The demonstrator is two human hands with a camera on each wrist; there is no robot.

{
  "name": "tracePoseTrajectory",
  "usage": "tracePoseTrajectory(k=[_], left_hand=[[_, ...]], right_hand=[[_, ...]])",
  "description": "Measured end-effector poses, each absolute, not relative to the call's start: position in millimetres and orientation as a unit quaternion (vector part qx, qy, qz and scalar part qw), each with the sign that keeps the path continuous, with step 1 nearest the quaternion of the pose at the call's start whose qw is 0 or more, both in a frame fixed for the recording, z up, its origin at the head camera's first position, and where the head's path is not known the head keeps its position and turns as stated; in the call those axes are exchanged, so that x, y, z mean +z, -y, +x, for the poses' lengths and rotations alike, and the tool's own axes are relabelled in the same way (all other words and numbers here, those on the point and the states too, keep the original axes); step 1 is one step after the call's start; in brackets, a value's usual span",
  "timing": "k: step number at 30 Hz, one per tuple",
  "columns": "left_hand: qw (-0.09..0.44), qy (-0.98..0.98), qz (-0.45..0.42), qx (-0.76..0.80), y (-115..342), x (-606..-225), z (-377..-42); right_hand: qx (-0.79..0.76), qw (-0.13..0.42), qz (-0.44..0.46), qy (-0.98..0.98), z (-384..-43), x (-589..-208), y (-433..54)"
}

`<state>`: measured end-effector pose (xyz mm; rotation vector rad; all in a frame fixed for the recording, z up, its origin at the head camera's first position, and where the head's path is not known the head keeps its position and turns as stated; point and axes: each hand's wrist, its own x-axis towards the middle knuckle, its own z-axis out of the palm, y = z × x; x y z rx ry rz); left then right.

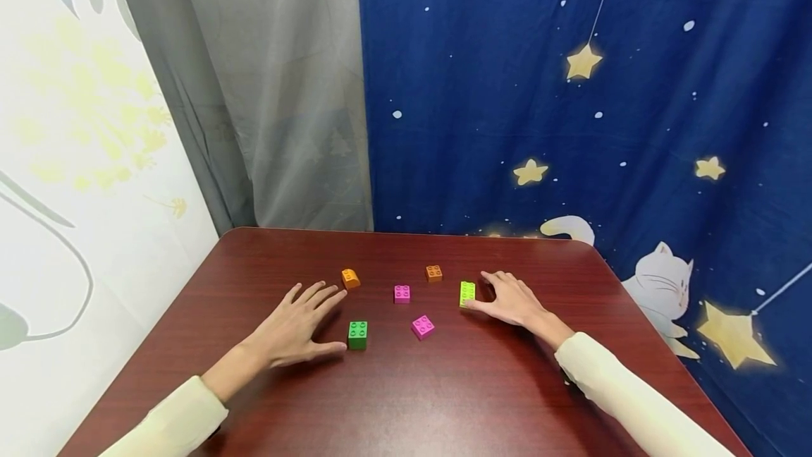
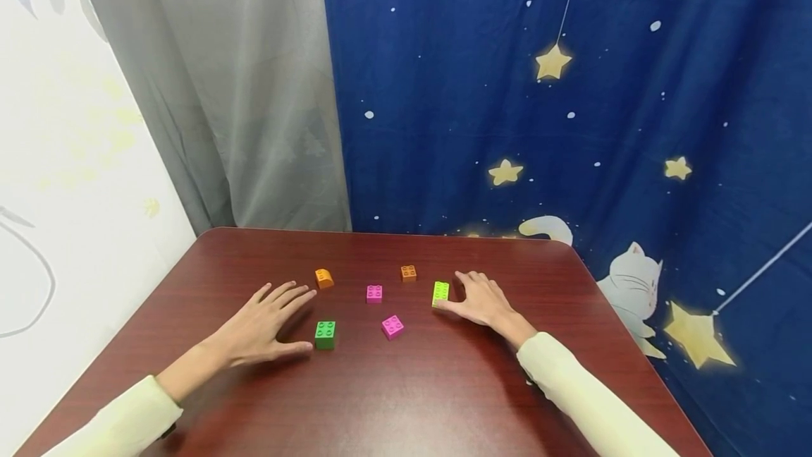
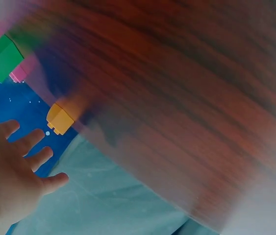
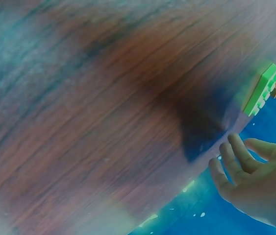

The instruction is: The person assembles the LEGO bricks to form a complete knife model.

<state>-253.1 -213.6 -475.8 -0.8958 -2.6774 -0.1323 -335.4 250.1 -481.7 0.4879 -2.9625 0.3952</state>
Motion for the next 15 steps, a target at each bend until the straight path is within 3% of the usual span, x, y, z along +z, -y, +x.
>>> tracePoseTrajectory(k=[15], left_hand=[[0.125, 0.934, -0.319, -0.1, 202, -478, -249]], right_hand=[[0.143, 0.04, 0.172, 0.974, -334, -484, -234]])
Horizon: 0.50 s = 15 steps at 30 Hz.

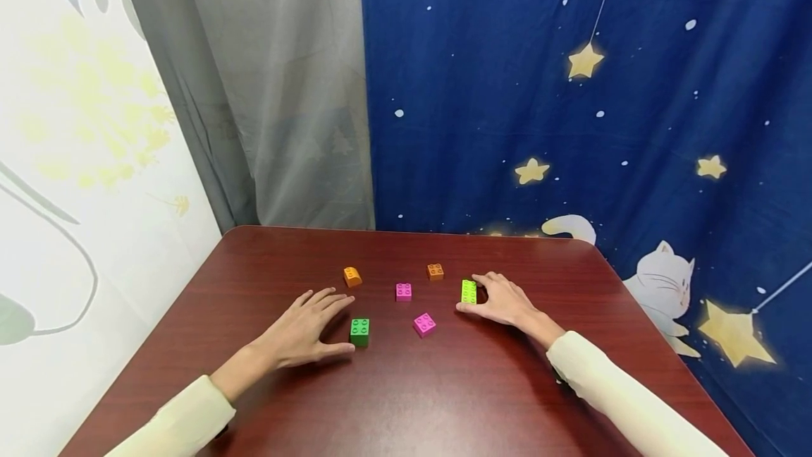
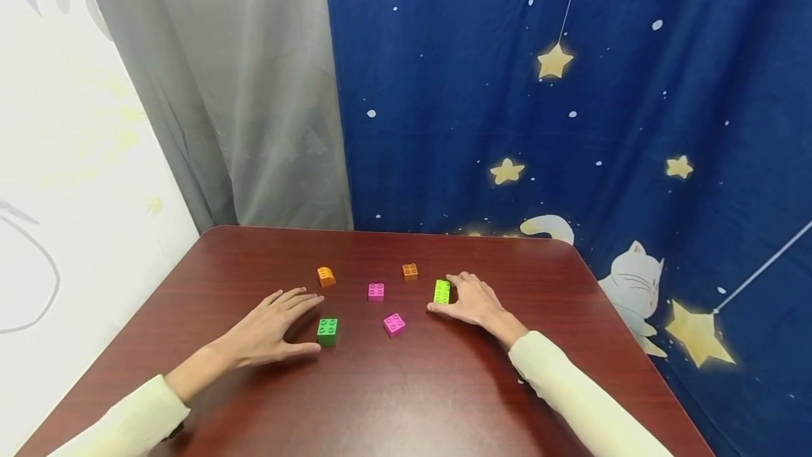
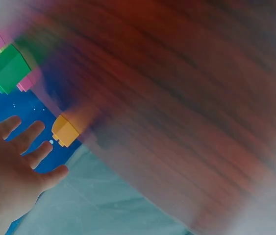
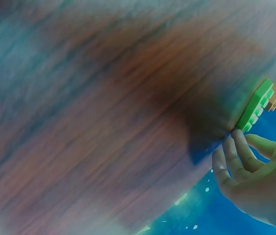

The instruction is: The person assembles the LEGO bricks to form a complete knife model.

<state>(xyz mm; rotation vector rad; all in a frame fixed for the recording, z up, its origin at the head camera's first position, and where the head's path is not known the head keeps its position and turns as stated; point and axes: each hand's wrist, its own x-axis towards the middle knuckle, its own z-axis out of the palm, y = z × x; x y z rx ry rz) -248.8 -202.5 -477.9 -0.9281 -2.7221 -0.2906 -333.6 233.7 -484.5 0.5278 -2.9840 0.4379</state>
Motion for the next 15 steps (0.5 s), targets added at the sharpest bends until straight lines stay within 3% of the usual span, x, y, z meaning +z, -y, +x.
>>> tracePoseTrajectory(k=[15], left_hand=[[0.068, 0.934, -0.289, -0.2, 187, -480, -239]], right_hand=[[0.161, 0.051, 0.184, 0.968, -332, -488, -231]])
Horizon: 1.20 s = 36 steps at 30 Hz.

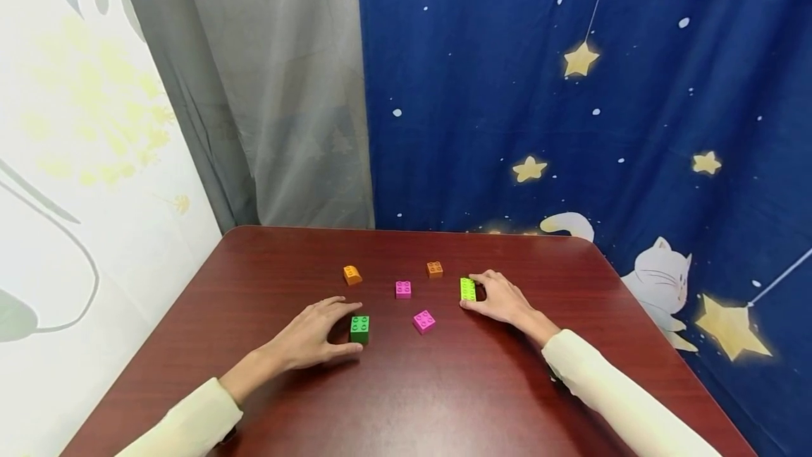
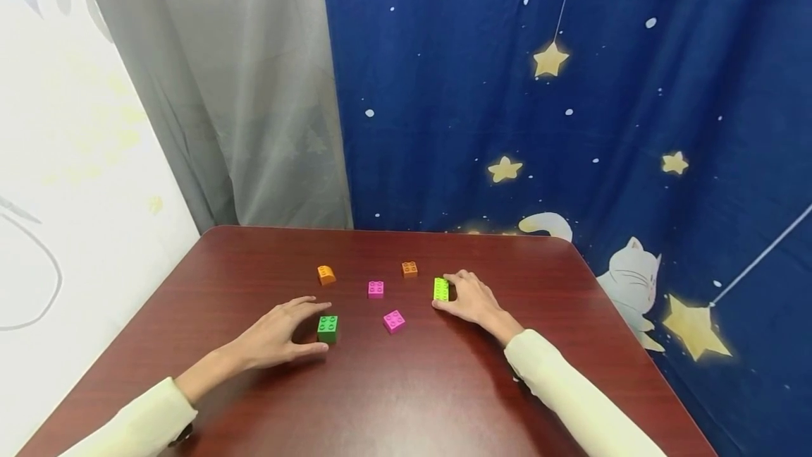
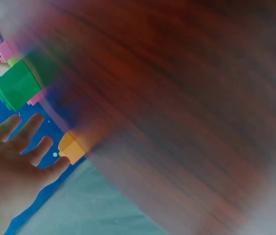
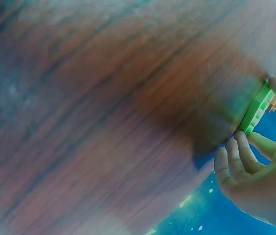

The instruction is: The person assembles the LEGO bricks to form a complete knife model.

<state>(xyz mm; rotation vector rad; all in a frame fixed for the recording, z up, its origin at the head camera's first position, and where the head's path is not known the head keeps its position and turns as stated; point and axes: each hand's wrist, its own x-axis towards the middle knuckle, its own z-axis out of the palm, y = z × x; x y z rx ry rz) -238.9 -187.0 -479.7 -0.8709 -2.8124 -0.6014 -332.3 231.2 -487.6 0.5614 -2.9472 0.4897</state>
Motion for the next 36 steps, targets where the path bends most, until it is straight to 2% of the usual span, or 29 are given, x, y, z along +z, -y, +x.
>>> tracePoseTrajectory(k=[15, 26, 36], left_hand=[[0.054, 0.921, -0.288, -0.256, 185, -481, -239], [0.015, 0.915, -0.275, -0.296, 186, -484, -241], [-0.01, 0.903, -0.297, -0.311, 186, -481, -250]], right_hand=[[0.169, 0.042, 0.199, 0.964, -333, -482, -233], [0.179, 0.054, 0.227, 0.956, -335, -485, -233], [0.191, 0.038, 0.217, 0.956, -338, -479, -236]])
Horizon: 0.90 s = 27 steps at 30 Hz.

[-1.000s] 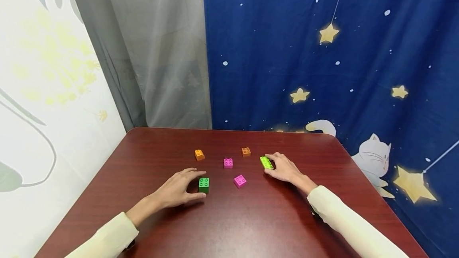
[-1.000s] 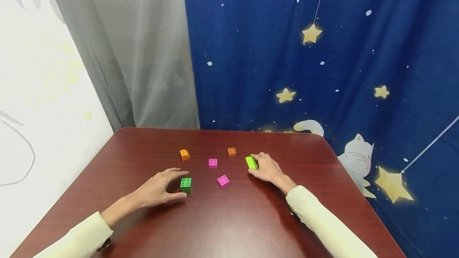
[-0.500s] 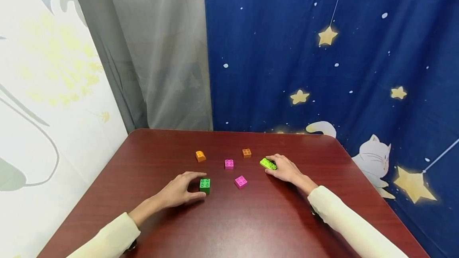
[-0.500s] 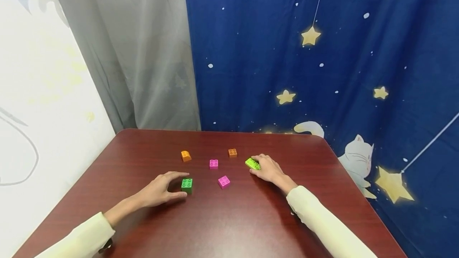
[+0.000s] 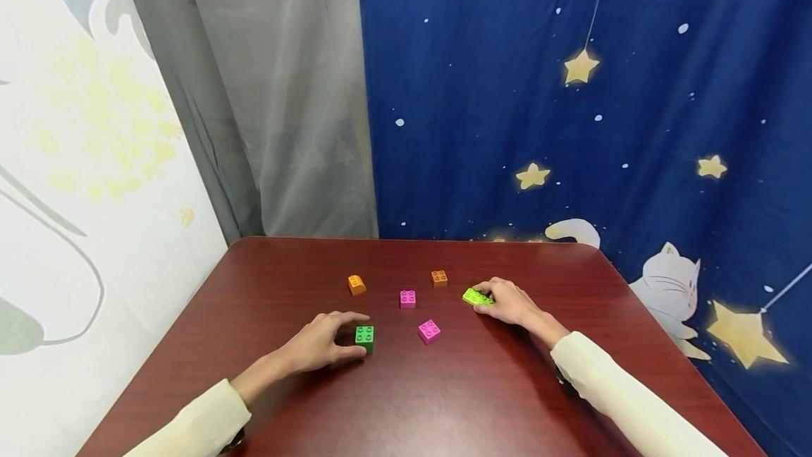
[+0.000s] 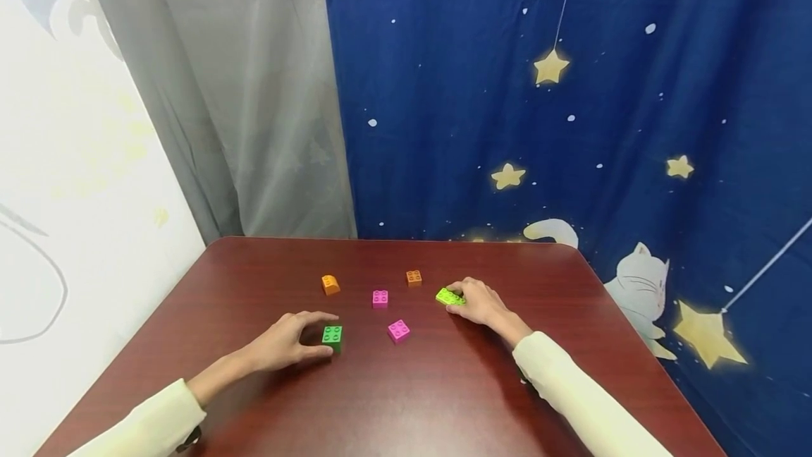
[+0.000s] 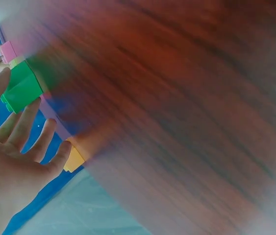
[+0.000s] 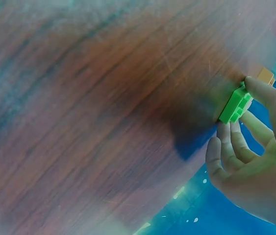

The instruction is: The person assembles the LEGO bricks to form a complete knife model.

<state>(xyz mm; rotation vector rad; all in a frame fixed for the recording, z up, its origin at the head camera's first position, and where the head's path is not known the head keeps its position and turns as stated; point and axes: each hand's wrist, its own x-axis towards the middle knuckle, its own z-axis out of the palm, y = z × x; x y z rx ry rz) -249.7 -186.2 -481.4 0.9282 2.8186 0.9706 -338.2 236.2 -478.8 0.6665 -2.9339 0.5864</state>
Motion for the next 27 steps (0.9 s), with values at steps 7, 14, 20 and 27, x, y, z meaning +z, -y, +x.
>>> tracePoseTrajectory(k=[7, 14, 20, 27], left_hand=[[0.004, -0.902, 0.306, 0.304, 185, -483, -252], [0.009, -0.898, 0.309, 0.313, 185, -483, -252], [0.011, -0.89, 0.317, 0.327, 183, -482, -257], [0.026, -0.887, 0.305, 0.345, 182, -482, -264]], right_hand=[[0.189, 0.036, 0.223, 0.956, -337, -478, -237], [0.188, 0.042, 0.228, 0.954, -337, -476, -239], [0.196, 0.049, 0.235, 0.951, -336, -468, -236], [0.204, 0.053, 0.261, 0.942, -336, -459, -228]])
